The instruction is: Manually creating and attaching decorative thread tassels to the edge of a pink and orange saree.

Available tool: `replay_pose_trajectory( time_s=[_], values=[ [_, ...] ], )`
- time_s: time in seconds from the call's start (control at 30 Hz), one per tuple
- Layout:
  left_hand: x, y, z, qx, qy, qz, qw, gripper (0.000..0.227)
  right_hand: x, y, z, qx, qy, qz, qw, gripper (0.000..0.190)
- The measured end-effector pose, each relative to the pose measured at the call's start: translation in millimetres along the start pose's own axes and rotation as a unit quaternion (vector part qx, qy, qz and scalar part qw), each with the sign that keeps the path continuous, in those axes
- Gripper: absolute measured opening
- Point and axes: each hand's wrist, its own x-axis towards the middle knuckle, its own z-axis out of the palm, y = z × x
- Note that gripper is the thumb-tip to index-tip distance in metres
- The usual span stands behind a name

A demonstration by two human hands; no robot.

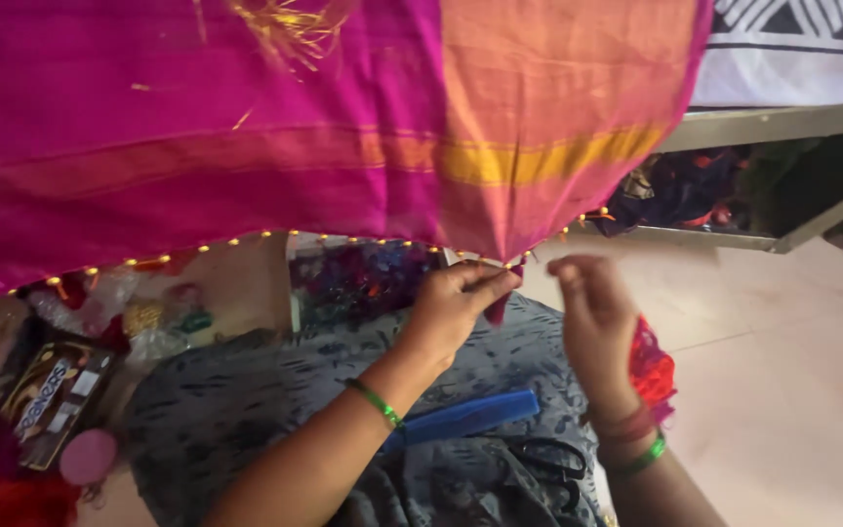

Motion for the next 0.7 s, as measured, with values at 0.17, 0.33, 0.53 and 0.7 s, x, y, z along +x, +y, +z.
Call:
replay_pose_trajectory(
  time_s=[0.17,0.33,0.53,0.7],
  values=[
    [-4.8,1.4,1.8,0.076,0.003,0.064,0.995,0.014,38.0,-65.3,11.5,0.015,-0.018,-0.135,0.991,0.004],
    [-15.6,17.1,-0.5,0.179,0.014,0.134,0.974,0.015,56.8,-127.2,46.6,-0.012,-0.067,-0.214,0.974,0.006],
    [-28.9,35.0,-1.3,0.219,0.032,0.212,0.952,0.016,67.1,-183.4,101.6,-0.028,-0.18,-0.266,0.947,0.019],
    [0.7,-25.3,-7.4,0.123,0.001,0.158,0.98,0.032,65.7,-191.9,154.7,-0.083,-0.133,-0.354,0.922,0.026]
  ],
)
